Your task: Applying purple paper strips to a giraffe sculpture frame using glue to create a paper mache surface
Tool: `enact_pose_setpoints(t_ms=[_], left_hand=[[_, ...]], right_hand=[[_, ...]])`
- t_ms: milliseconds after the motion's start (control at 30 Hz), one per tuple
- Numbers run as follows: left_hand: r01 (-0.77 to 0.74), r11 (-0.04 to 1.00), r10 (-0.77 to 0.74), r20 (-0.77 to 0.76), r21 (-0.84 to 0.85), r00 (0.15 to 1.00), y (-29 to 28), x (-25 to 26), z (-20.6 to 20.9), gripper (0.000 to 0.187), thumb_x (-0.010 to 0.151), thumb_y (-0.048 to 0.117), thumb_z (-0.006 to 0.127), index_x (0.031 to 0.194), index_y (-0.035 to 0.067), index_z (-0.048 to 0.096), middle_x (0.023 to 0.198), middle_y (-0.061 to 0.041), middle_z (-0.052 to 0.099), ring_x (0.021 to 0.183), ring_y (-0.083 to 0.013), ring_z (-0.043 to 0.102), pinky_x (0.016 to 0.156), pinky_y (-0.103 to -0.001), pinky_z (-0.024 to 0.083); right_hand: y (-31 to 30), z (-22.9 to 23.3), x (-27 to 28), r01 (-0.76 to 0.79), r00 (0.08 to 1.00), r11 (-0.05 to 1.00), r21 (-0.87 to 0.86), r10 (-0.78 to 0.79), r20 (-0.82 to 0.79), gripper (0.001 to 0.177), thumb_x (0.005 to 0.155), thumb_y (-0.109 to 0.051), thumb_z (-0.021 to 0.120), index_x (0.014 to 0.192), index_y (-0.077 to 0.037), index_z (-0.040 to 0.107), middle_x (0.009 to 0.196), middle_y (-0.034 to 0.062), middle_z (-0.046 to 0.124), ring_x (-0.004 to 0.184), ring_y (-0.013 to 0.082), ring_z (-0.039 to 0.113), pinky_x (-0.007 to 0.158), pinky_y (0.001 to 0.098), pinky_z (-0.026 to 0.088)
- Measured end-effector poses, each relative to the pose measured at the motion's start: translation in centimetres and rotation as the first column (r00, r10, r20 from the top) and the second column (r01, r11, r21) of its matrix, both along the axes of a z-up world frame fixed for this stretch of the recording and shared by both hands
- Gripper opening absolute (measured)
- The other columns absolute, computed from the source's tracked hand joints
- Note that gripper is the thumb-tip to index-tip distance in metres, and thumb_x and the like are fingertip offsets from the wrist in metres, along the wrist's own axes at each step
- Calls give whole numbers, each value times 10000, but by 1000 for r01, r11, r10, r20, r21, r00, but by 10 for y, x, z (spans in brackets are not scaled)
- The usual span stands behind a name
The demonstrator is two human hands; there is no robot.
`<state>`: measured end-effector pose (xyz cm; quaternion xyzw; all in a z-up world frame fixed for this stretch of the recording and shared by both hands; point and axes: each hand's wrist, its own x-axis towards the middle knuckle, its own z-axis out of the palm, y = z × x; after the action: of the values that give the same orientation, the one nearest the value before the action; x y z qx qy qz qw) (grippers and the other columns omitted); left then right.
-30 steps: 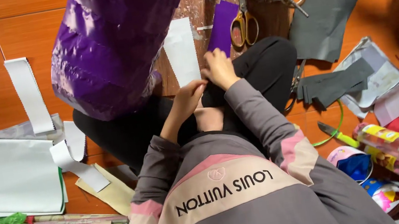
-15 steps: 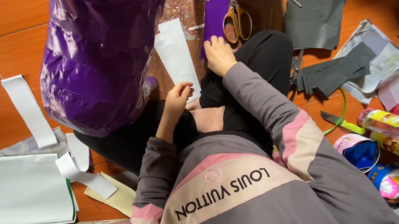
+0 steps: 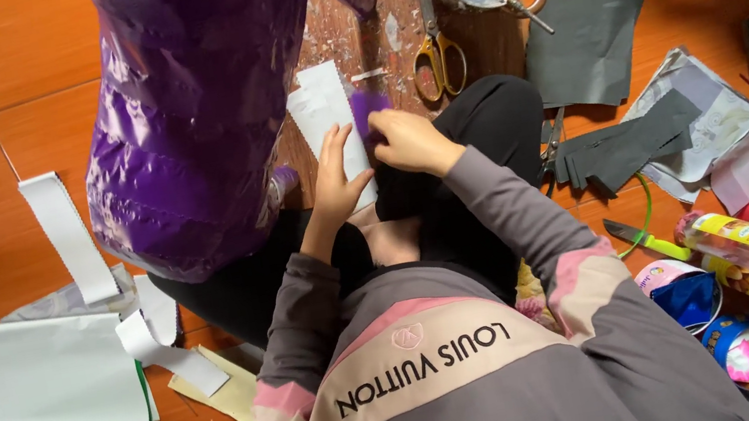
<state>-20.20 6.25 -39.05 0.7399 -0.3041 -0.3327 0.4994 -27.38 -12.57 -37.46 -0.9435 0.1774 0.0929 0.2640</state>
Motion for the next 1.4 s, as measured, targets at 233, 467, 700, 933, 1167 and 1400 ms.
enact_pose_setpoints(t_ms=[233, 467, 700, 933, 1167, 1400], left_hand=[[-12, 974, 27, -66, 224, 997, -49, 15, -86, 324, 784, 171, 771, 1087, 96, 684, 1011, -160, 711, 1020, -336, 669, 862, -441, 530], [-93, 961, 18, 278, 260, 960, -94, 13, -159, 204, 838, 98, 597, 1035, 47, 620, 830, -262, 675, 838, -485, 661, 732, -574, 516], [-168, 978, 67, 571, 126, 818, -90, 13, -110, 200, 900, 46, 558, 1065, 104, 654, 1001, -137, 621, 940, -360, 651, 784, -405, 552], [-272, 937, 268, 49, 221, 962, -35, 24, -113, 252, 920, 199, 584, 1147, 102, 639, 1078, -192, 690, 1034, -379, 651, 873, -503, 526], [-431, 816, 541, -246, 384, 804, 19, -1, -140, 406, 868, 324, 682, 1238, 159, 652, 971, -105, 747, 1001, -248, 695, 809, -387, 551], [-578, 775, 631, -370, 257, 682, 23, 1, -151, 338, 944, 242, 599, 1217, 48, 650, 1144, -185, 686, 1112, -258, 622, 898, -419, 504]], right_hand=[[-90, 33, -6, 199, 965, 970, 140, -218, 145, 331, 772, -201, 674, 1089, -117, 631, 964, 169, 649, 942, 409, 639, 787, 527, 521], [-200, 18, -38, 316, 945, 803, -506, -312, 95, 362, 808, -243, 726, 1129, -164, 581, 1012, 109, 545, 895, 374, 610, 667, 525, 548], [-202, 18, -41, 183, 977, 637, -749, -204, 64, 156, 800, -169, 558, 814, -126, 707, 725, 78, 599, 576, 302, 682, 501, 435, 554], [-207, 20, -58, 220, 969, 748, -627, -242, 52, 205, 813, -156, 552, 832, -17, 702, 808, 169, 621, 665, 404, 691, 566, 527, 560], [-106, 37, -87, 694, 637, 556, 458, -770, -30, 322, 855, -99, 396, 1016, -101, 675, 573, 18, 518, 405, 91, 430, 328, 192, 331], [-14, 40, -84, 604, 701, 449, 658, -693, -170, 305, 901, -153, 484, 1147, -43, 626, 590, 137, 552, 350, 135, 450, 267, 226, 353]])
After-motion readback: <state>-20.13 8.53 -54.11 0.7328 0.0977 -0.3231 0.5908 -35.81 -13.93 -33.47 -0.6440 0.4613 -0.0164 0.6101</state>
